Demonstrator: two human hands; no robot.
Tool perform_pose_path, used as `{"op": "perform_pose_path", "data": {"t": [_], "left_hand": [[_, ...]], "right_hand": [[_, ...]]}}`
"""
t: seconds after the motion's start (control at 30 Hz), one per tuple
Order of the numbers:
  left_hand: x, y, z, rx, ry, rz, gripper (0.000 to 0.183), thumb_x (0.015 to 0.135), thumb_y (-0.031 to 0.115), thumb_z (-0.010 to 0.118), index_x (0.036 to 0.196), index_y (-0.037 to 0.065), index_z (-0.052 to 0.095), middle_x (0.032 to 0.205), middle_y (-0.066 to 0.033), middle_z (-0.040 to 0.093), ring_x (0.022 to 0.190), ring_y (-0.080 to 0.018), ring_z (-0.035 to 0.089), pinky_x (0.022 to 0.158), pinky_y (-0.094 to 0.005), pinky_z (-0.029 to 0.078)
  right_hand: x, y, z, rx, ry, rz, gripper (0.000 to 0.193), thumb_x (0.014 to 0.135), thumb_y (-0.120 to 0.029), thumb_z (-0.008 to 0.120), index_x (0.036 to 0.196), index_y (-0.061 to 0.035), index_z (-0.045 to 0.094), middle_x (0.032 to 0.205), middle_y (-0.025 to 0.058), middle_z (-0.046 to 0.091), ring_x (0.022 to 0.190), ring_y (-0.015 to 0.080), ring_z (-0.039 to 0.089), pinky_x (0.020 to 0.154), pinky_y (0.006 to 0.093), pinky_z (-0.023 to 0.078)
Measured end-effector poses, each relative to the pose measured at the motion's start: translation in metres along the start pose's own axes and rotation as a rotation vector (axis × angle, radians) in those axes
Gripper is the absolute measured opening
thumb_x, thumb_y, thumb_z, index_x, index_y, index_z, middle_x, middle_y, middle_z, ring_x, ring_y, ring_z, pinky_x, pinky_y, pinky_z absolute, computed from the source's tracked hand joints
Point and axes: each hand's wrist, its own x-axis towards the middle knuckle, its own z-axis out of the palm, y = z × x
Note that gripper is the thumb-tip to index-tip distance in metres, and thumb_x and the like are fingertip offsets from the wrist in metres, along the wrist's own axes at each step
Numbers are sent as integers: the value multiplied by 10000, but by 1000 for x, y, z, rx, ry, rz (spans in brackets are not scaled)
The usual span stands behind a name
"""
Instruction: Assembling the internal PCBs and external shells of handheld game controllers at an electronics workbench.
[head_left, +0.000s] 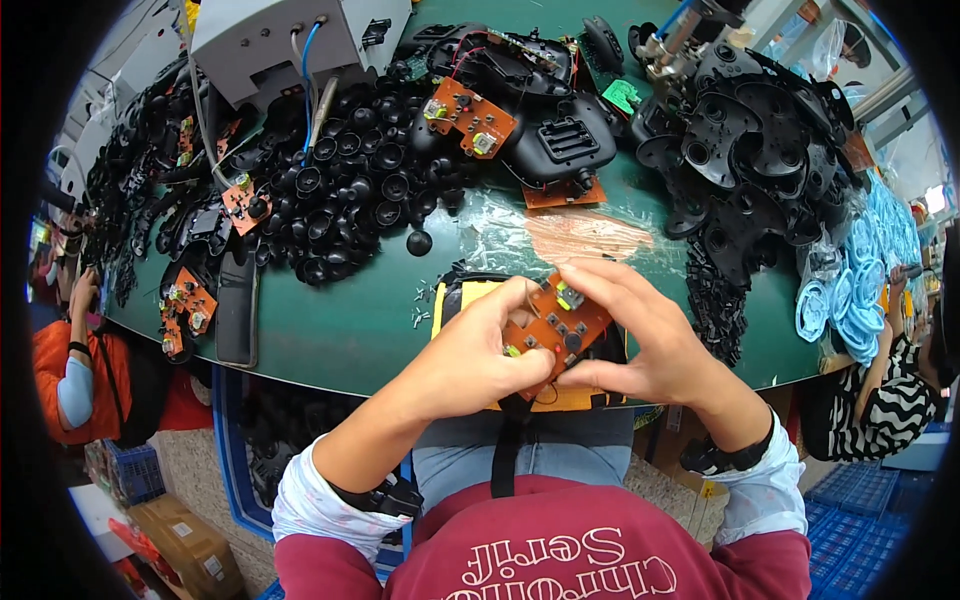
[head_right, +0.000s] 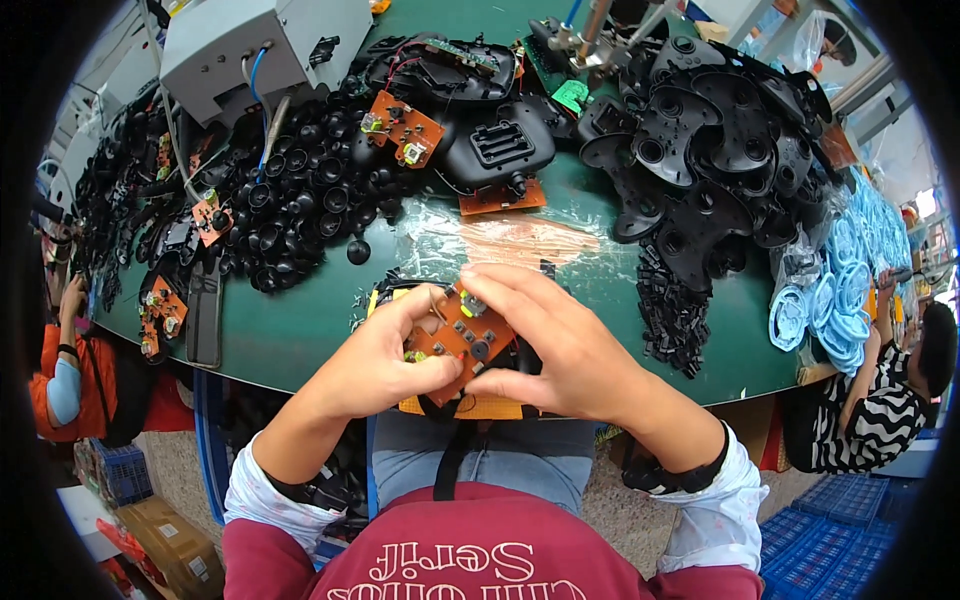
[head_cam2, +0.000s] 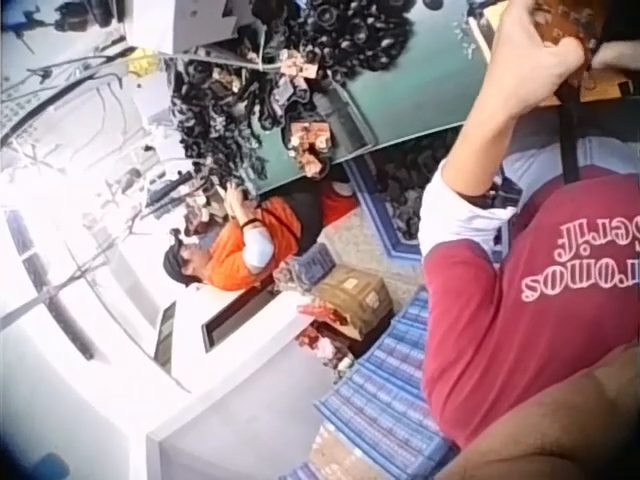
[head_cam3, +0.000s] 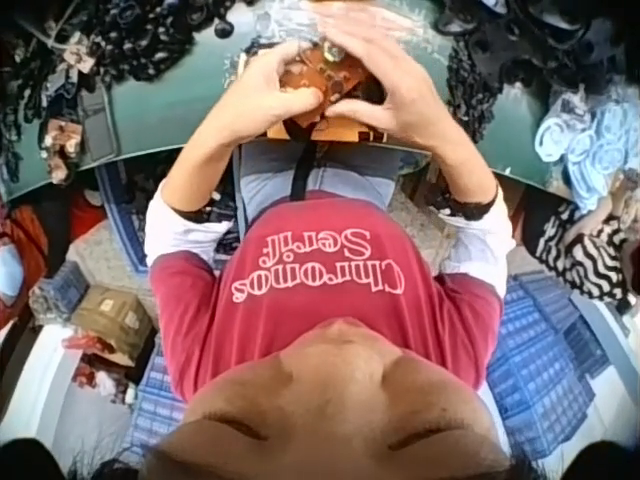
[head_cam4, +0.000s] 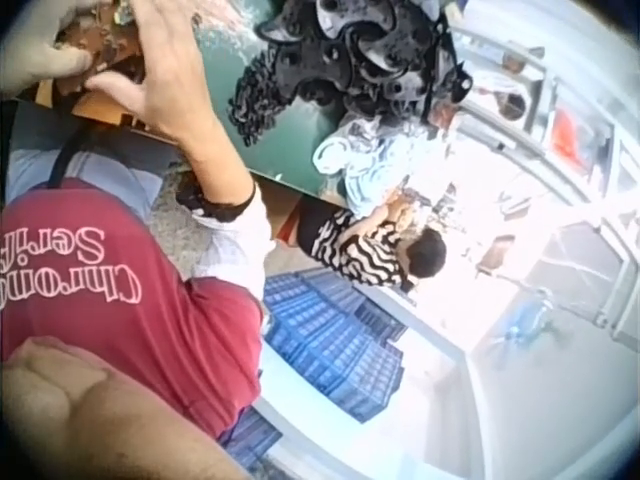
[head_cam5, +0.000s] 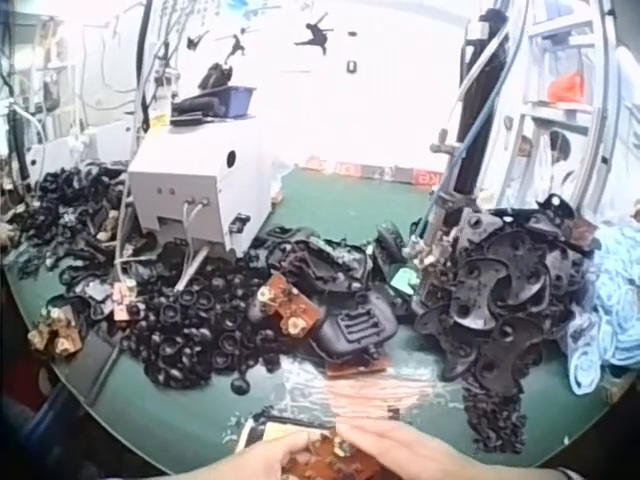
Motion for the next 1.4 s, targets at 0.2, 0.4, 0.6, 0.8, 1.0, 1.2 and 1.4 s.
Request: {"op": "perform_pose_path", "data": {"t": [0.2,0.4,0.6,0.8,1.0,1.2,1.4], "left_hand": [[5,-8,-5,173,-3,77,410,809,53,636,1176,-69,501,1000,-149,651,823,-139,647,667,-270,524],[2,7,-11,8,-59,-97,402,798,79,651,1150,-68,523,987,-146,658,885,-148,640,748,-293,519],[3,5,-12,40,-118,-72,470,801,81,675,1204,-62,480,989,-137,658,919,-166,633,798,-306,516],[0,-6,-26,158,36,144,807,724,262,857,1361,-13,445,1293,-231,566,1199,-307,562,1007,-391,444],[-10,-32,-10,663,-134,486,491,640,159,861,1060,45,633,1484,-243,375,1383,-424,352,1081,-452,378],[-15,-43,-9,789,64,552,416,632,203,868,904,19,612,1399,-240,487,1295,-383,488,1017,-425,449],[-17,-54,-6,772,183,630,439,628,244,872,879,6,601,1368,-242,521,1273,-382,517,989,-407,485]], "right_hand": [[4,-2,-2,238,6,169,794,681,-149,877,1358,-27,480,1302,146,529,1188,273,561,922,378,550],[4,-1,-1,405,-40,226,760,701,-138,869,1352,-32,493,1311,127,536,1137,218,593,858,330,584],[-3,4,7,353,24,184,625,773,-98,815,1312,-8,511,1273,122,579,1084,215,629,780,301,594],[-11,7,7,845,361,507,335,909,3,639,1221,41,522,1141,136,625,868,144,677,592,223,580],[-11,14,22,939,547,534,321,924,-18,629,1214,54,511,1102,128,627,826,134,672,494,205,553],[-26,29,22,713,562,493,320,927,-5,617,1227,17,508,1009,116,647,776,138,676,503,211,524],[-38,16,33,693,557,570,316,927,0,617,1221,24,503,1104,118,633,857,155,692,571,216,557]]}}
